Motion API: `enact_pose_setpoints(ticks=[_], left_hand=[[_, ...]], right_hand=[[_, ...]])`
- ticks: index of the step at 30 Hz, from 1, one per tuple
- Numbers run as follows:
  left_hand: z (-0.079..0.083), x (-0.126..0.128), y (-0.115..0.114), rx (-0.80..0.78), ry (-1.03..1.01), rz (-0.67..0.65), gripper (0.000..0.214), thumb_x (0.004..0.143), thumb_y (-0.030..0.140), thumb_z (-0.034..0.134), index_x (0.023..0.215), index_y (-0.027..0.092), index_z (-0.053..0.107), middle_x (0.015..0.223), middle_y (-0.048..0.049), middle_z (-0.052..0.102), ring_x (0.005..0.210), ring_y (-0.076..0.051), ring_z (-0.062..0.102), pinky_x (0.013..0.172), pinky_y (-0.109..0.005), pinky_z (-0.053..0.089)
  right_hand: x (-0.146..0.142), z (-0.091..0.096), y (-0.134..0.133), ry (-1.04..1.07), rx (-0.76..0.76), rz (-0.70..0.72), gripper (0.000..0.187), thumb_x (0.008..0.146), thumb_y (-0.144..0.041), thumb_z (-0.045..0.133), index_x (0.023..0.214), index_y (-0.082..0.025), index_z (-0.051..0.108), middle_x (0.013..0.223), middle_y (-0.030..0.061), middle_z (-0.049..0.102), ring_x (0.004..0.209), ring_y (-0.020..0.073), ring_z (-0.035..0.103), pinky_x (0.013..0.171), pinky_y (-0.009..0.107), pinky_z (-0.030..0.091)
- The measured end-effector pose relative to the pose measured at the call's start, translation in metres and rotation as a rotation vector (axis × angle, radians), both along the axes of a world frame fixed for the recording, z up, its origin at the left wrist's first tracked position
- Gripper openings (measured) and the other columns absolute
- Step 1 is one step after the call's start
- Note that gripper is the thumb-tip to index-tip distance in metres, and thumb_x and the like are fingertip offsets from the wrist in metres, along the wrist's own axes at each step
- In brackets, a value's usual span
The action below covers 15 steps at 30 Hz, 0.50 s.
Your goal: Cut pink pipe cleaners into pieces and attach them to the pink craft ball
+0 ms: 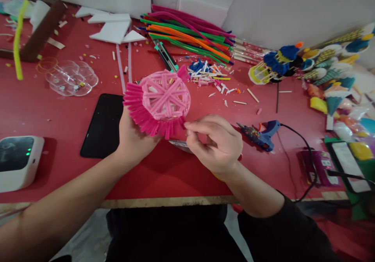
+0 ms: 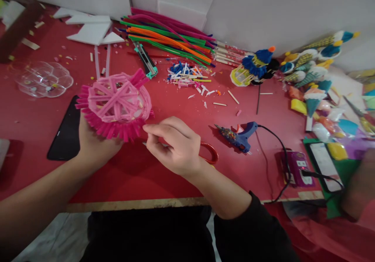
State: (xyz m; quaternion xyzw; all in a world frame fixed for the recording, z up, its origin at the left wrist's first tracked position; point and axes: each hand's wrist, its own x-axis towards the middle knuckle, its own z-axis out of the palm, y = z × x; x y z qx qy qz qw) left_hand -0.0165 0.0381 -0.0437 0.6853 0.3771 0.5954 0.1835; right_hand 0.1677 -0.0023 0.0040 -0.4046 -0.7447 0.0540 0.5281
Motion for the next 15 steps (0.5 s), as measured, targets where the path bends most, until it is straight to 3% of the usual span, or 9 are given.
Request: enact_pose_setpoints(ticks=[15], left_hand=[[0.0012, -0.0047, 0.0014, 0.065, 0.042, -0.050, 0.064, 0.064, 0.030, 0.091, 0.120, 0.026, 0.059, 0.099, -0.0037, 0.070, 0.098, -0.024, 0.072, 0.091, -0.041, 0.060]], right_hand=[[-0.0016, 0.0005, -0.0002, 0.066, -0.023, 0.028, 0.020, 0.083, -0.003, 0.063, 0.090, -0.020, 0.071, 0.074, 0.0011, 0.072, 0.063, 0.0119, 0.067, 0.058, 0.024, 0.059]])
